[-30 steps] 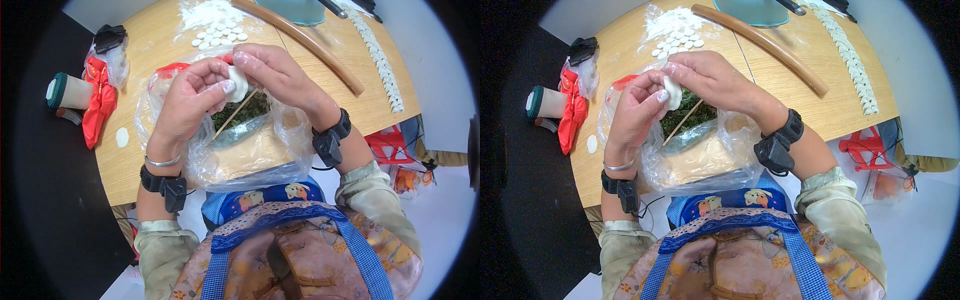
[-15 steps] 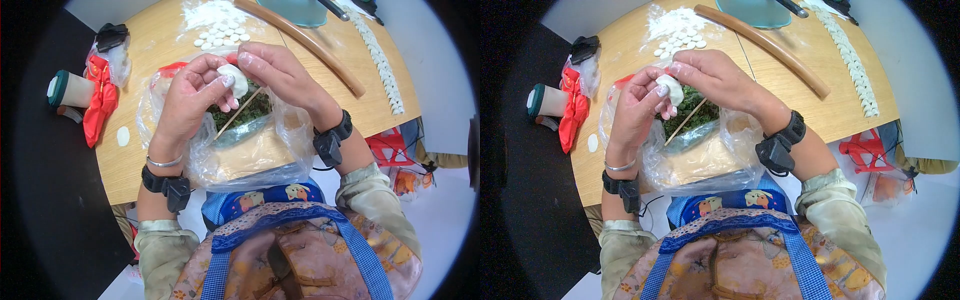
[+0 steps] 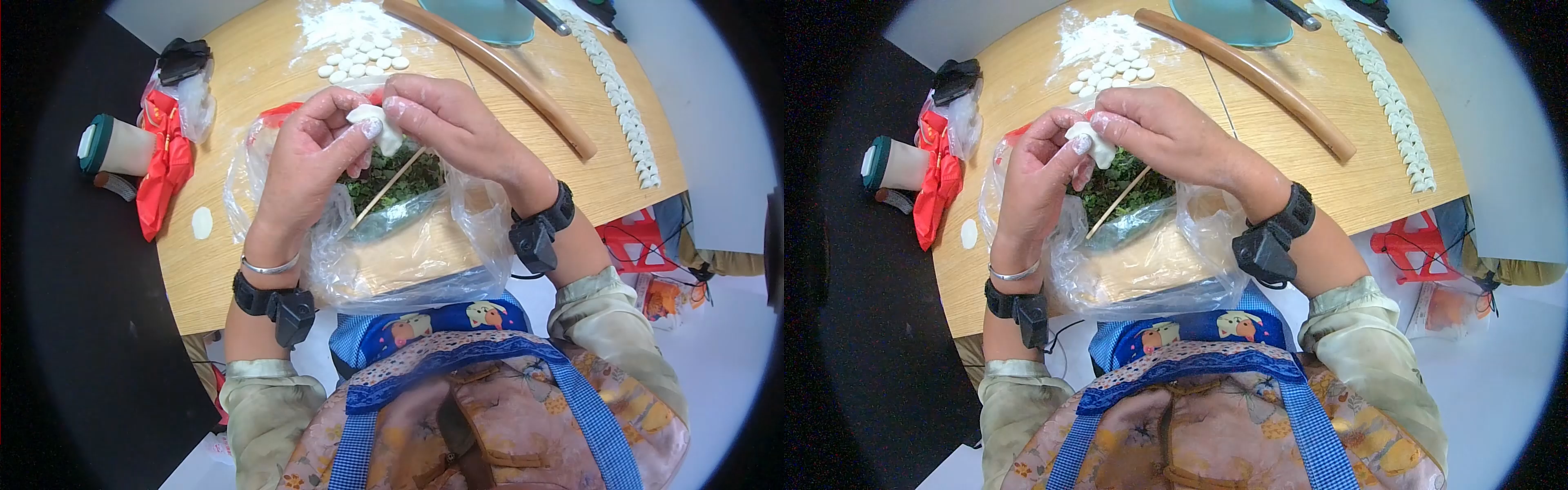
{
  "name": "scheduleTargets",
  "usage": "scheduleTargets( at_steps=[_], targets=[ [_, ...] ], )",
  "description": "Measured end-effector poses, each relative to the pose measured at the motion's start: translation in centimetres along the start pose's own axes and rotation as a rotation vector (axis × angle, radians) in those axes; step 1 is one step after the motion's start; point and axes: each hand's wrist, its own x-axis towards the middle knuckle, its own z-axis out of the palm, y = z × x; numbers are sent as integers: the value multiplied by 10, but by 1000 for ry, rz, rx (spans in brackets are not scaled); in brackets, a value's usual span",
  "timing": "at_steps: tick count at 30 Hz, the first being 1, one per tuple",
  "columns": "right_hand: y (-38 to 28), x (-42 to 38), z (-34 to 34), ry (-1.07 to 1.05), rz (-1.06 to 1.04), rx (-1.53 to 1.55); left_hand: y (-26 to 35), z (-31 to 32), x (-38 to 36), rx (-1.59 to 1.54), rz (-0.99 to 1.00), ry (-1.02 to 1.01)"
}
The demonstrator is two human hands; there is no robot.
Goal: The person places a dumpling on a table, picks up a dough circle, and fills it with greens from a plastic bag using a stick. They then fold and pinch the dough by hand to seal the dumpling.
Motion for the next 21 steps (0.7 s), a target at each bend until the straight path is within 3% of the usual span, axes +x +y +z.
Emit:
scheduleTargets(
  at_steps=[2,6,8,9,15,18,20,21],
  targets=[
    [8,1,0,-12,-142,-103,1,1,0,-5,8,-22],
    [4,0,-2,-36,-148,-116,-1,0,1,11,-4,-47],
    [-4,-1,-1,-7,40,14,-2,0,1,11,-9,-41],
    [-3,-1,-1,-7,40,13,-1,0,1,12,-8,-40],
    [10,1,-2,-14,-174,-156,1,-1,1,-2,0,-61],
    [5,0,-2,-16,-155,-133,-1,0,1,18,-15,-65],
    [-5,-1,-1,20,34,-23,-3,-1,1,-5,12,-64],
    [-4,-1,0,20,33,-24,-2,0,1,-5,14,-64]
  ],
)
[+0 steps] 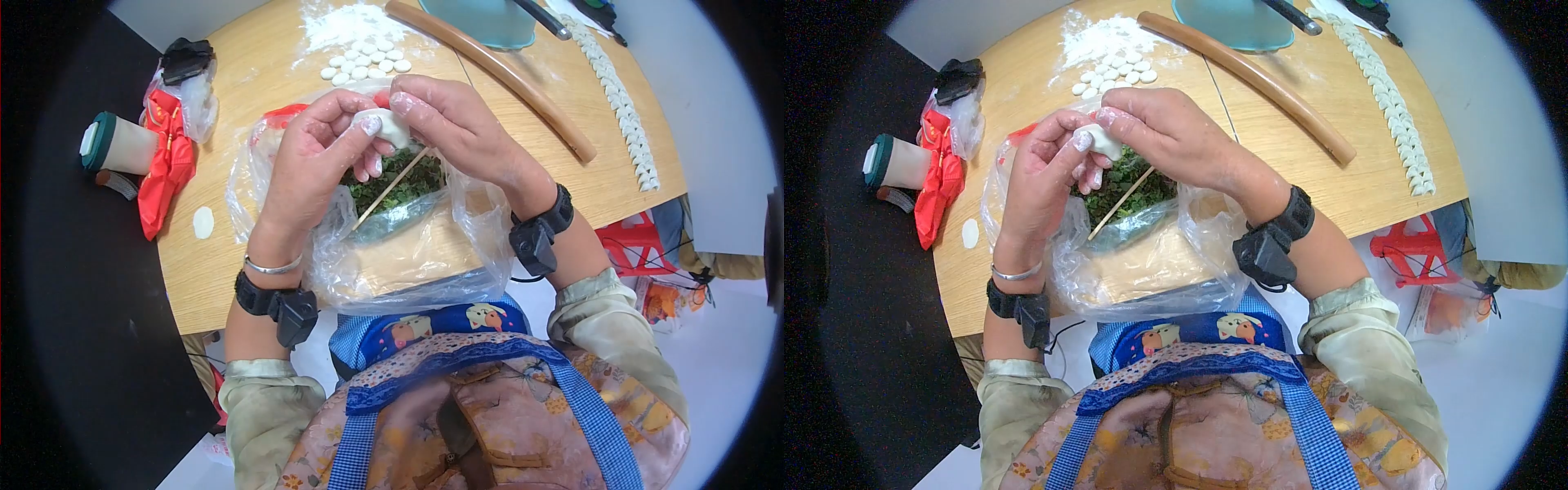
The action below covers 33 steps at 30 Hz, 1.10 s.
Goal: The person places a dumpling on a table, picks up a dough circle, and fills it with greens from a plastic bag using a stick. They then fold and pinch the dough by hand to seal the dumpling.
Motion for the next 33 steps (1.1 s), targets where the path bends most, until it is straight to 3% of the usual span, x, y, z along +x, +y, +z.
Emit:
scheduleTargets(
  at_steps=[2,8,14,18,20,29,33],
  targets=[
    [4,1,2,29,-95,-40,2,1,0,-26,1,18],
    [1,2,4,130,-50,10,2,1,1,-71,24,18],
    [4,1,2,67,-137,-98,6,2,-1,-68,1,19],
    [1,1,3,97,-110,-102,4,0,0,-21,-13,-3],
    [0,1,4,119,-22,80,3,0,0,-20,14,0],
    [5,1,6,130,-121,-35,4,1,0,-37,44,15],
    [0,0,2,131,-71,-75,6,3,-1,-29,39,14]
  ],
)
